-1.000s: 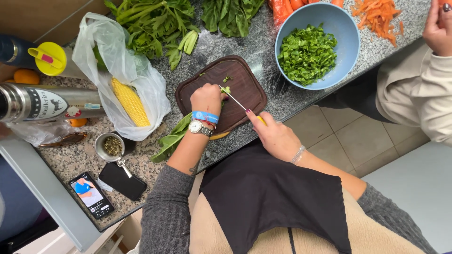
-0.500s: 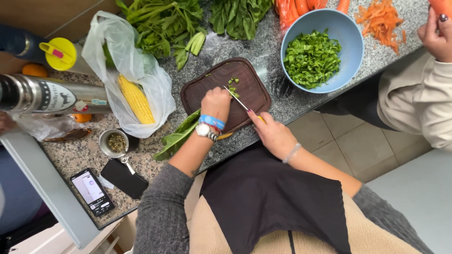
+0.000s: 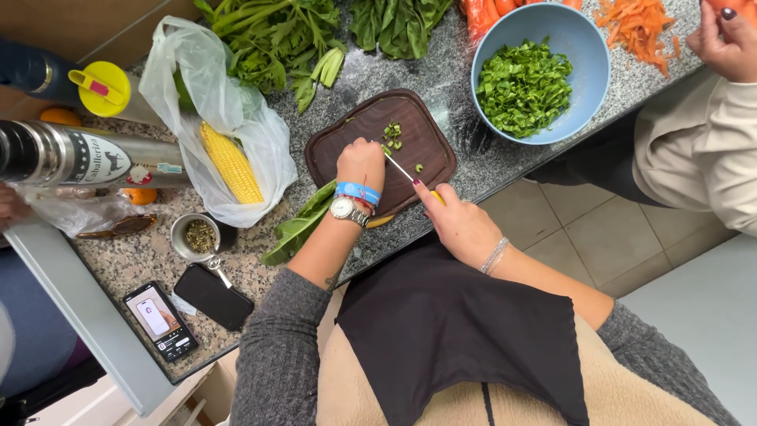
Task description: Chopping green leafy vegetables on a cutting board in a kitchen setting.
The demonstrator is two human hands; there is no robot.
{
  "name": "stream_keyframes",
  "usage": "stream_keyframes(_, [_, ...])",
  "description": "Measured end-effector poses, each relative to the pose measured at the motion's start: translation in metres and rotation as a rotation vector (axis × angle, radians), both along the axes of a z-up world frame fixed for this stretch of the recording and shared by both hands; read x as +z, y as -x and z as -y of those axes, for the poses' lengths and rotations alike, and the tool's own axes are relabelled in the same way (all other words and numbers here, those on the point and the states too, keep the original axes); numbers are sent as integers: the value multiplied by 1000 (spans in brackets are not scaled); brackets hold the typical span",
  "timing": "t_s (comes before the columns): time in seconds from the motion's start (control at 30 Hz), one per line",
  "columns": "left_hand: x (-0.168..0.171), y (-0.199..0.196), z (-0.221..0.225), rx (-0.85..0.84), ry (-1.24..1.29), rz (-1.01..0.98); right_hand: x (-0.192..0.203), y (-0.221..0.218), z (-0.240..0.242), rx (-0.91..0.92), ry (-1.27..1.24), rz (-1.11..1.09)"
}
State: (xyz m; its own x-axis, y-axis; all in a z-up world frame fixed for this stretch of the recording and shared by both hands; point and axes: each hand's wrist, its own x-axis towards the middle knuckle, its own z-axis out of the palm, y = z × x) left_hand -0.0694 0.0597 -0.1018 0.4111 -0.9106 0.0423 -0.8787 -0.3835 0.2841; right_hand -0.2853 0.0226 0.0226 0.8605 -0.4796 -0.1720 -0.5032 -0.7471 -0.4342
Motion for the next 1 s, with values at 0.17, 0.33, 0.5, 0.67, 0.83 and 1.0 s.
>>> stream_keyframes(0.17, [-8,-3,7,-26,-58,35,-29,-8,3,12,27,2])
stream_keyframes(0.33, [21,-8,1,-20,-41,7,-38,3,1,15,52,43])
stream_keyframes(0.5, [32,-18,-7,-7,-96,-49,-23,30,-6,-27,-6,39])
stream_keyframes(0.67, [23,-25,-4,-125,-90,-63,-3,18,-11,-34,3,72])
stream_keyframes(0.83, [13,-32,4,-241,-91,-51,-10,0,-9,-11,5,74])
stream_keyframes(1.0, [11,-24,5,-261,-139,-3,-39,-9,-10,-22,-4,75])
